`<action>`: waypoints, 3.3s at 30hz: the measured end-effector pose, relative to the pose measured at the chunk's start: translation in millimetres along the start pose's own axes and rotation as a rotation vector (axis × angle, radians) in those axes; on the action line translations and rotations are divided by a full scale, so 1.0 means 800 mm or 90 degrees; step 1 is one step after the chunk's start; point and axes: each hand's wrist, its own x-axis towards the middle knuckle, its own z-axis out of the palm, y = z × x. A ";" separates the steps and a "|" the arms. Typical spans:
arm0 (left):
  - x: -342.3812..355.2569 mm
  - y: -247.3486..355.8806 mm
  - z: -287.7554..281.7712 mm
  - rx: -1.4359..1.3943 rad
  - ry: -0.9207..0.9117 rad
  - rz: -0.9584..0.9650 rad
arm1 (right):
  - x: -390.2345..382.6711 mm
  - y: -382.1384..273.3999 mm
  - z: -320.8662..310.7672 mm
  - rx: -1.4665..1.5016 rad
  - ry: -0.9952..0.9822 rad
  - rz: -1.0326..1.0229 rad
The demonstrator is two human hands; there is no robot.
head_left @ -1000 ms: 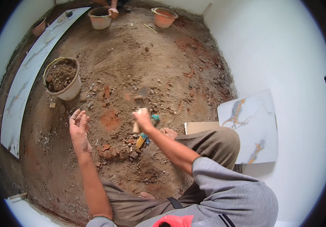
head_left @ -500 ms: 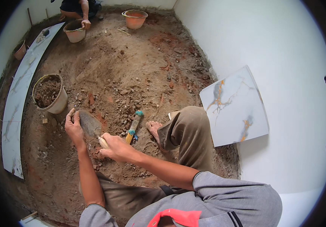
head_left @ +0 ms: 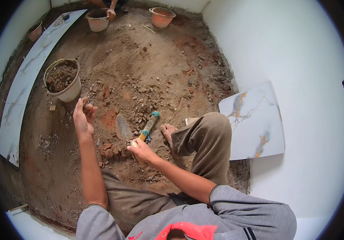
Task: The person uses a trowel to scrape and level the dirt floor, removing debris and smoothing the surface. They also set up a string line between wooden stakes to guide tile placement. A second person is visible in the background working with buckets.
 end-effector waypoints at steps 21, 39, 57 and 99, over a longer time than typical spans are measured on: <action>-0.067 0.133 -0.110 -0.312 0.292 0.207 | 0.202 0.034 0.017 -0.592 -0.004 -0.139; -0.071 0.085 -0.030 -0.272 0.012 0.040 | 0.198 0.099 -0.015 -0.820 -0.313 -0.341; -0.125 0.066 0.046 -0.407 -0.095 0.003 | 0.267 0.058 0.187 -0.743 -0.370 -0.442; -0.198 0.051 0.086 0.625 -0.310 0.264 | 0.414 -0.046 0.034 -0.689 -0.098 -0.360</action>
